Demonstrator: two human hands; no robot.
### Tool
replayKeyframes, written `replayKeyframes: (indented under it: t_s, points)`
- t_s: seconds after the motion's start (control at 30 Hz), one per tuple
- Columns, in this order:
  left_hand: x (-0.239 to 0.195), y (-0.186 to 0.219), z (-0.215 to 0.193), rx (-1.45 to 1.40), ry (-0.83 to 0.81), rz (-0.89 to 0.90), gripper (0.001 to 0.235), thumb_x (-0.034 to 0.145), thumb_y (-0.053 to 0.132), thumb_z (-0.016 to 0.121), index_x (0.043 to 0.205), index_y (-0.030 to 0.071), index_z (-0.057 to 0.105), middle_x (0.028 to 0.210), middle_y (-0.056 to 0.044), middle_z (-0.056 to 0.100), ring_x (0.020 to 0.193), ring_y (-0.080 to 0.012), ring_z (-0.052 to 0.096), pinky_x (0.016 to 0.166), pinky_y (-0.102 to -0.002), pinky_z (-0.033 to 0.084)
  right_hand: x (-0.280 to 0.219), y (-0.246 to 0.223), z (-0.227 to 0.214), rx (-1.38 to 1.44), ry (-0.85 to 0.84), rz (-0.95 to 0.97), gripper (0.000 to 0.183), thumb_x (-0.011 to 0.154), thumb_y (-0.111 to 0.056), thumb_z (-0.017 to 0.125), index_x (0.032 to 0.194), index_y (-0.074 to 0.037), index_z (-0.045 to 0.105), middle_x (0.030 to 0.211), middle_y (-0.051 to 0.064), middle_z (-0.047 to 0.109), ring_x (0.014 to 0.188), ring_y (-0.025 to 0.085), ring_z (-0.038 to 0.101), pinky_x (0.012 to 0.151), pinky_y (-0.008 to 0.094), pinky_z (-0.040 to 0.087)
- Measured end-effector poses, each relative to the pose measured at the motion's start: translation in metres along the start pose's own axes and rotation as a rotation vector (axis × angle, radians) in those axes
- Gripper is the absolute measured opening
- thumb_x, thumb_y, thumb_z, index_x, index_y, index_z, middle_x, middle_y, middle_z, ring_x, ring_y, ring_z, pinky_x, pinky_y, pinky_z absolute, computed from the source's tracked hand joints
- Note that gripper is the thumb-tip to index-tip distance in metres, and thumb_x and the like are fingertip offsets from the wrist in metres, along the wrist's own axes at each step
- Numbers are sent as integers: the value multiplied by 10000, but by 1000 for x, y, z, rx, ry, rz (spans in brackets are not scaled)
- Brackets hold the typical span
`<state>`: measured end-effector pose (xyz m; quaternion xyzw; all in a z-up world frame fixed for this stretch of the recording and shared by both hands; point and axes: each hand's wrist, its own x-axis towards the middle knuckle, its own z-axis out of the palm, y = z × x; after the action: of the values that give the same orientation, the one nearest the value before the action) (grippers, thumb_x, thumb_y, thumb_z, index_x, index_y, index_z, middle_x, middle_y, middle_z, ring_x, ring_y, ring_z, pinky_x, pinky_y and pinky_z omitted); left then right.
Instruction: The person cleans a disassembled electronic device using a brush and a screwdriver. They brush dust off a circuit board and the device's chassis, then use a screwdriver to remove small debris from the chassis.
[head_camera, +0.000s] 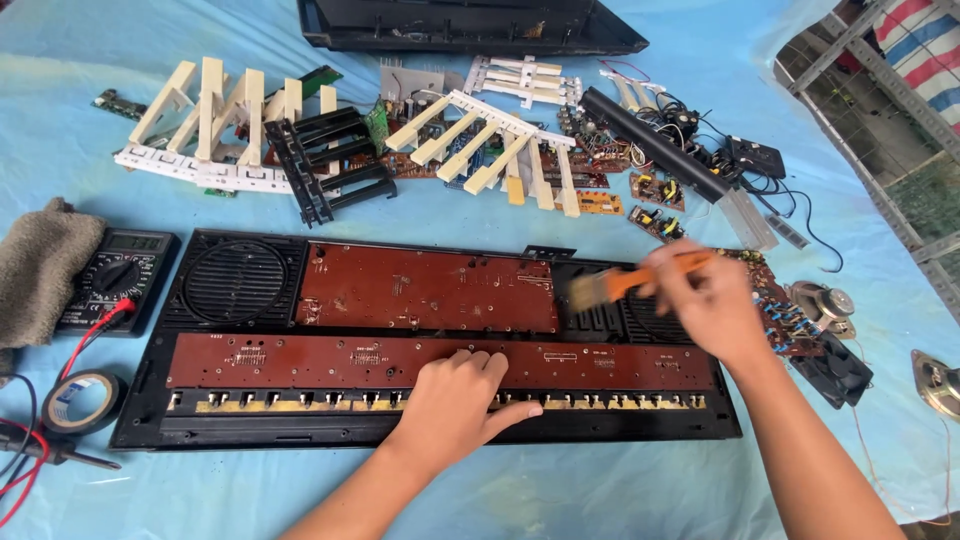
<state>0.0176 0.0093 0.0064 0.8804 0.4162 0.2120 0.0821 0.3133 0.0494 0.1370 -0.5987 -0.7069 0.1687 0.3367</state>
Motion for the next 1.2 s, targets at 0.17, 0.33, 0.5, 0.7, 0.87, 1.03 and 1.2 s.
replayKeyframes:
  t_s: [0.17,0.33,0.5,0.7,0.87,1.03,1.2]
  points:
    - [0,1,0,12,7,-3,662,969,755,641,781,136,498,641,1,504,553,-193,514,425,-376,411,-1,1,-5,-378,33,-71,455,1076,-278,546,700,-93,725,636,-15,607,410,123,410,434,311,310]
    - [0,-1,1,3,2,-3,648,991,737,625,773,143,488,628,9,482,541,-176,480,426,-364,393,-12,-8,-4,-355,-110,60,448,1012,-324,569,668,-75,713,1027,-20,796,363,132,416,379,330,327]
    - [1,-1,-1,-6,-34,-4,628,1009,709,609,805,120,526,657,-9,522,576,-196,512,431,-376,413,-9,-18,-5,-392,-212,86,344,992,-339,591,846,-86,773,1106,-114,799,449,164,418,510,358,351]
    - [0,0,-5,-4,-25,-2,614,1025,685,597,815,111,537,637,-6,498,563,-185,492,412,-369,383,-14,-44,-1,-278,-205,-13,384,1000,-295,561,810,-114,840,1060,-40,796,353,103,298,381,283,296]
    - [-2,-1,1,11,14,10,623,1014,687,594,835,91,574,633,-23,522,571,-195,513,406,-362,375,-8,-37,12,-794,139,-396,248,1095,-284,579,983,-122,730,776,23,734,479,144,581,339,287,375]
    - [-3,1,0,33,102,22,609,988,687,609,826,101,578,664,-43,602,585,-242,595,421,-389,407,15,-81,63,40,-324,26,330,964,-331,602,1069,-125,837,810,31,785,603,126,669,594,271,496]
    - [-1,0,-2,-15,82,30,607,1002,664,567,866,73,601,689,-75,609,596,-280,603,423,-407,405,38,-105,106,-24,-62,-328,260,1019,-273,603,1066,-107,797,820,21,789,556,120,674,463,251,456]
